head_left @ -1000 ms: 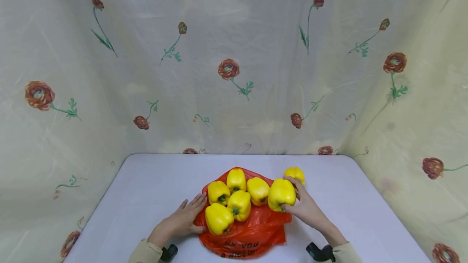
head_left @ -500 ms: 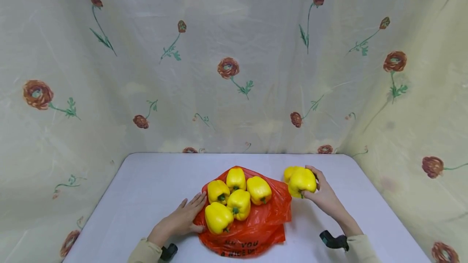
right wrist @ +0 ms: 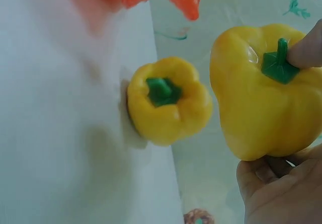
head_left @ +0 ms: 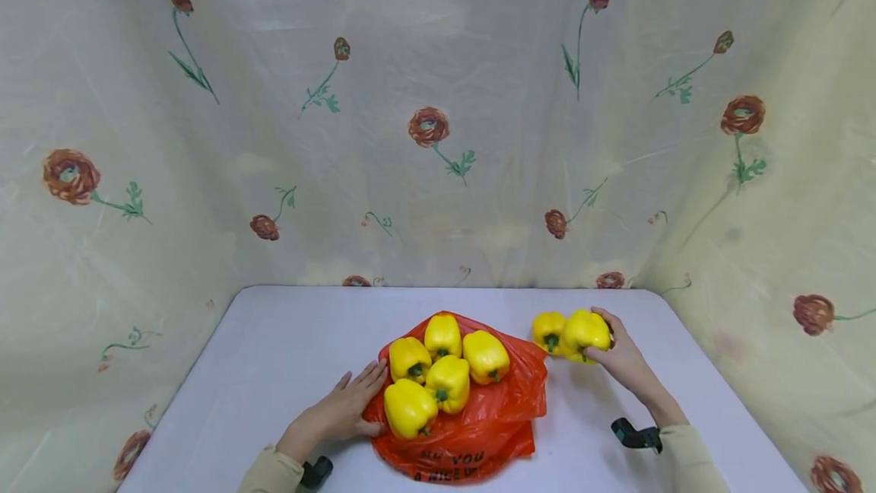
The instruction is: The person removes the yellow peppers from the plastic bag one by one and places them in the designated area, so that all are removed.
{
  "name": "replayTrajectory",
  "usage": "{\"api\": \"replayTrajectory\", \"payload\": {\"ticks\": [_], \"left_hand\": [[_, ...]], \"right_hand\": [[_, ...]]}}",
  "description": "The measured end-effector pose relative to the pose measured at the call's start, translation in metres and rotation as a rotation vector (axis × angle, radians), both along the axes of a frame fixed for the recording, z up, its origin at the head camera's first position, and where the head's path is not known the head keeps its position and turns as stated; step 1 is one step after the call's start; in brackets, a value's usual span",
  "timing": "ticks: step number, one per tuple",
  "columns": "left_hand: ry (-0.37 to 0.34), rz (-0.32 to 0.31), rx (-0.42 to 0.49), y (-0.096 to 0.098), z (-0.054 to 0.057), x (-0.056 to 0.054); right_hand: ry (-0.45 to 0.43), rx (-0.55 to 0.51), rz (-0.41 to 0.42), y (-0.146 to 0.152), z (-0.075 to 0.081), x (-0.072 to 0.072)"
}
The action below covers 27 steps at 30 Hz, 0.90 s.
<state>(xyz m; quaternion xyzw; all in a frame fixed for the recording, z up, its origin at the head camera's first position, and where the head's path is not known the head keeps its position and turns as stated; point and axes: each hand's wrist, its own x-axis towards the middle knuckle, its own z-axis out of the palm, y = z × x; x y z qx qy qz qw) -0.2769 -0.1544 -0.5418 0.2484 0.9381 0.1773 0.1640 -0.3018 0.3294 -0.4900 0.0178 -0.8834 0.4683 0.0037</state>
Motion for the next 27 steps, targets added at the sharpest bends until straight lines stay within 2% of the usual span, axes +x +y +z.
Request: {"api": "replayTrajectory", "payload": {"ticks": [5,11,27], "left_hand": [[-0.003,0.004,-0.004,0.001,0.002,0.000],[-0.012,0.012,-0.013,0.001,-0.001,-0.001],[-0.005,0.009,0.007,0.001,0.002,0.002]], "right_hand": [[-0.013,0.006,-0.004,0.006,-0.008,-0.008],[-0.041,0.020,-0.011,0.014,-0.017,-0.016],[-0.126,0.033,-0.041,0.033,-0.030,-0.027]]}}
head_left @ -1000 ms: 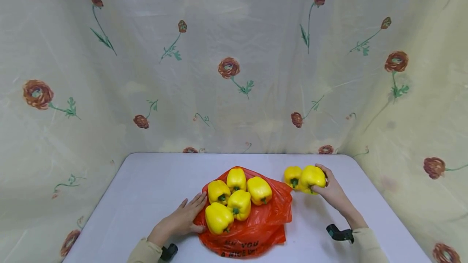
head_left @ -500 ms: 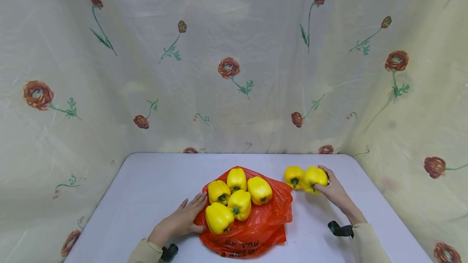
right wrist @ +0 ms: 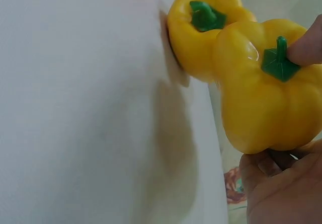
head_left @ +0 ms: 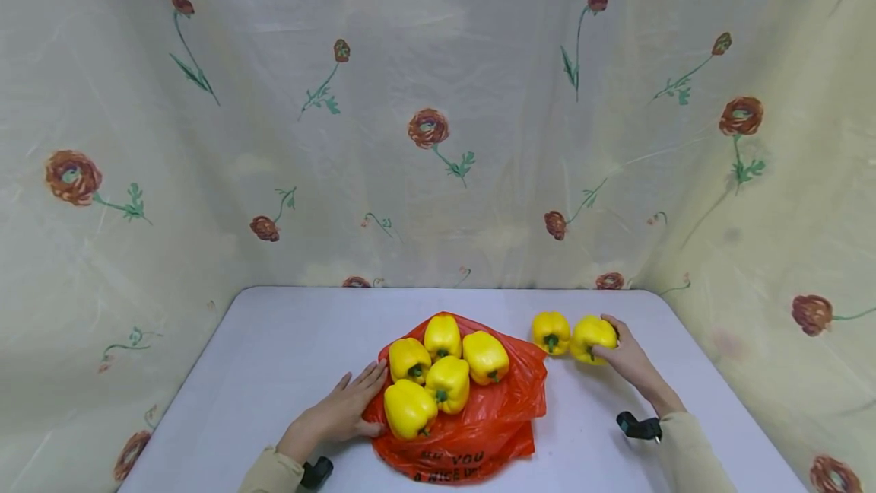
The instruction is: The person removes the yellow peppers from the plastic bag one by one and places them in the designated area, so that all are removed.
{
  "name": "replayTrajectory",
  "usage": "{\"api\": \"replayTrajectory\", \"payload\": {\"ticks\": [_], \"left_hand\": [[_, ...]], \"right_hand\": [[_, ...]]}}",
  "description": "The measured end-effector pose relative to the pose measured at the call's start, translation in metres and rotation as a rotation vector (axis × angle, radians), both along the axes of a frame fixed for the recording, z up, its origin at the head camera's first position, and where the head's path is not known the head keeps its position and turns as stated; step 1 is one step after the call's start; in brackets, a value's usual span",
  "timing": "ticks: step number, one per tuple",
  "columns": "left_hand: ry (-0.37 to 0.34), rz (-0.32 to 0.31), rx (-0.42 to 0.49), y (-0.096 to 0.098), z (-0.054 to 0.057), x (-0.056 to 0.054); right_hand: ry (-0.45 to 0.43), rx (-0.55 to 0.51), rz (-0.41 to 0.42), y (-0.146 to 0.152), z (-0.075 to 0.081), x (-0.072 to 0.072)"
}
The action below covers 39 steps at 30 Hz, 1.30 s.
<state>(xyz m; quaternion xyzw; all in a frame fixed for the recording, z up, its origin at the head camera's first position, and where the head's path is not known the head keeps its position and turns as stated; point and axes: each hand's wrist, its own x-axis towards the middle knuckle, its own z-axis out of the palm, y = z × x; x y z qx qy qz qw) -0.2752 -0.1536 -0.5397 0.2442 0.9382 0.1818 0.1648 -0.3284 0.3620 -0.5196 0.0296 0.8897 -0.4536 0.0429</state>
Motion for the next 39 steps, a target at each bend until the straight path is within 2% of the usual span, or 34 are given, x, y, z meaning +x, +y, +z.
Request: {"api": "replayTrajectory", "payload": {"ticks": [8,16,25,39], "left_hand": [[0.004,-0.001,-0.003,0.000,0.000,0.000],[-0.004,-0.004,-0.001,0.000,-0.002,-0.001],[-0.009,0.002,-0.008,0.000,-0.002,-0.002],[-0.024,0.019,-0.022,0.002,0.000,-0.003]], "right_hand": [[-0.025,-0.019,-0.005,0.008,-0.017,-0.009],[-0.093,-0.036,-0.037,0.011,-0.033,-0.012],[-0.085,-0.018,-0.034,0.010,-0.032,-0.011],[-0.149,0.024,-0.029,0.015,-0.033,-0.011]]}}
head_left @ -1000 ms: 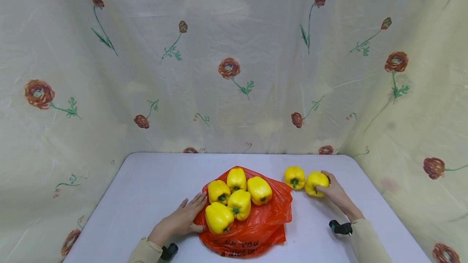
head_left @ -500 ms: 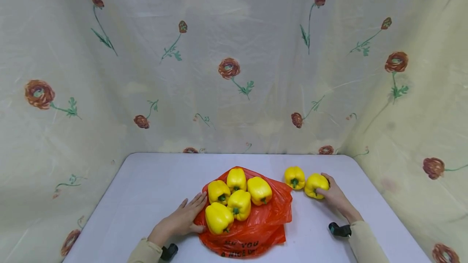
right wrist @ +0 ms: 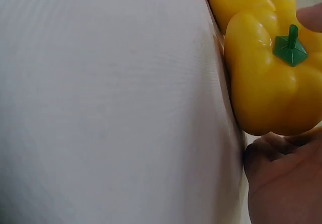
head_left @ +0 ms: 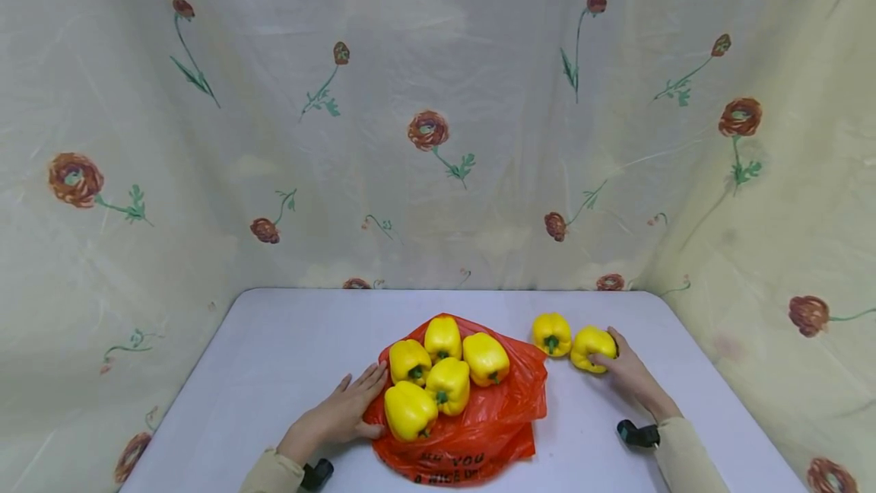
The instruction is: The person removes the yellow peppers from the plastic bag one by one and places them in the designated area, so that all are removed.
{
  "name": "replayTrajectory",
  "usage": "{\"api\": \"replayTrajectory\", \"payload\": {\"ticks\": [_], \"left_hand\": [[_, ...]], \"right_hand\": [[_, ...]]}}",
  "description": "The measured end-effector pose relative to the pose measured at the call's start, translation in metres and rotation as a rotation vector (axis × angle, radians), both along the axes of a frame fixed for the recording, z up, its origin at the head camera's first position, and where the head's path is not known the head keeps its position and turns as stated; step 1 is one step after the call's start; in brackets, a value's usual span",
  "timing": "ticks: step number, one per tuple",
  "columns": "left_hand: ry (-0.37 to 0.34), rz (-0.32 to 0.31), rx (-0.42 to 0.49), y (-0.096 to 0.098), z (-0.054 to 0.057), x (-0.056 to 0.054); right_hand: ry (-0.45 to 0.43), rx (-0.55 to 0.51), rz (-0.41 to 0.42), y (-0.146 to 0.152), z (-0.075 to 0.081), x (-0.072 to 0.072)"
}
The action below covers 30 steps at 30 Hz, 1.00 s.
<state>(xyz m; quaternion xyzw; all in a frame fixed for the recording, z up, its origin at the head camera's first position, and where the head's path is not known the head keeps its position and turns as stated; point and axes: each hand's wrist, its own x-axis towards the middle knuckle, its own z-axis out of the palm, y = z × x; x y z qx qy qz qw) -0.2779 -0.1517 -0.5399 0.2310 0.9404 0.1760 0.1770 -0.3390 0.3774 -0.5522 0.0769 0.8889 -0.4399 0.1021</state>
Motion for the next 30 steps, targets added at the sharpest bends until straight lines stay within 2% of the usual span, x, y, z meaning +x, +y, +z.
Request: {"api": "replayTrajectory", "payload": {"ticks": [6,20,30], "left_hand": [[0.000,-0.004,0.003,-0.001,-0.003,-0.001],[-0.002,0.000,0.004,-0.001,-0.005,0.000],[-0.007,0.008,-0.007,0.000,-0.003,-0.001]], "right_hand": [[-0.004,-0.010,0.004,0.000,0.001,0.002],[0.059,-0.039,0.022,0.006,0.001,0.009],[0.177,-0.085,0.009,0.004,0.026,0.014]]}}
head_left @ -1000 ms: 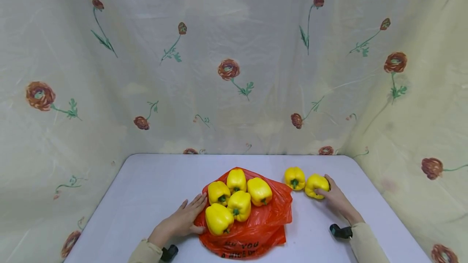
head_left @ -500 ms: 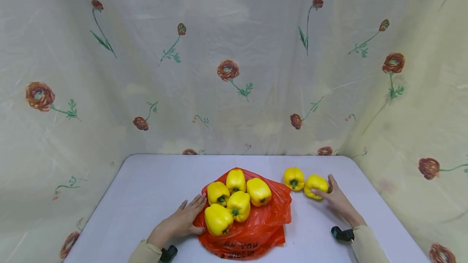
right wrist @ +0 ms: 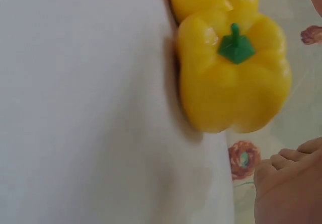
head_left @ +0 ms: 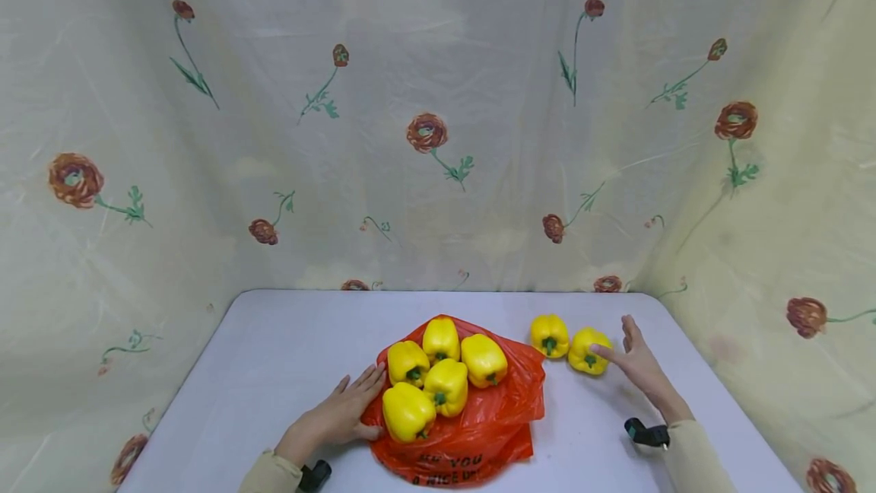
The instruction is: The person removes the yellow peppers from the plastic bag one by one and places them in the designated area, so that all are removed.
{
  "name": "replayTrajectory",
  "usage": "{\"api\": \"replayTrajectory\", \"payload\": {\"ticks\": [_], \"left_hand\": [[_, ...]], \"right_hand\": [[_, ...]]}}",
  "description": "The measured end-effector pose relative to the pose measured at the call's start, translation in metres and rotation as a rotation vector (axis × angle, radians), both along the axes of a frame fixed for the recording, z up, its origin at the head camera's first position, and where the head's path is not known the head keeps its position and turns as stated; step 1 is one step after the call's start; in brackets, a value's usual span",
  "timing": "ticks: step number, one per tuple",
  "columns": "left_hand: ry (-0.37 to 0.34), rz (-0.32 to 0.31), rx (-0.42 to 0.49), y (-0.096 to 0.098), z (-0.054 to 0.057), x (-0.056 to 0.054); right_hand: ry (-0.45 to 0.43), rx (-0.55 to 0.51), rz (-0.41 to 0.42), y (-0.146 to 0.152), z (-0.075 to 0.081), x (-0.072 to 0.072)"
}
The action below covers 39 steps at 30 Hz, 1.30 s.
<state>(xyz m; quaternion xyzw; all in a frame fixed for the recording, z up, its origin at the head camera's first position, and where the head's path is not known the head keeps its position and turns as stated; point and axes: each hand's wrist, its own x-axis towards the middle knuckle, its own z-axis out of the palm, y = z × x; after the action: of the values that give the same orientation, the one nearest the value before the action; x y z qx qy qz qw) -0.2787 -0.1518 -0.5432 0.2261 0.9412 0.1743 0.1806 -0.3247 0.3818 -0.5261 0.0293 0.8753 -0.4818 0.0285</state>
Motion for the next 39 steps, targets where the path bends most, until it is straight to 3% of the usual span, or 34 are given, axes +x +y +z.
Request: {"api": "replayTrajectory", "payload": {"ticks": [9,23,30,39], "left_hand": [[0.010,-0.007,0.011,0.000,-0.003,0.000],[0.015,-0.009,0.017,0.000,-0.001,0.001],[0.022,-0.009,0.022,-0.001,-0.003,0.000],[0.012,-0.011,0.018,-0.001,-0.005,-0.001]], "right_hand": [[0.133,-0.011,0.039,-0.014,0.026,0.002],[0.296,-0.036,0.162,-0.069,0.062,0.020],[0.299,-0.047,0.227,-0.099,0.067,0.031],[0.227,-0.058,0.287,-0.124,0.060,0.039]]}}
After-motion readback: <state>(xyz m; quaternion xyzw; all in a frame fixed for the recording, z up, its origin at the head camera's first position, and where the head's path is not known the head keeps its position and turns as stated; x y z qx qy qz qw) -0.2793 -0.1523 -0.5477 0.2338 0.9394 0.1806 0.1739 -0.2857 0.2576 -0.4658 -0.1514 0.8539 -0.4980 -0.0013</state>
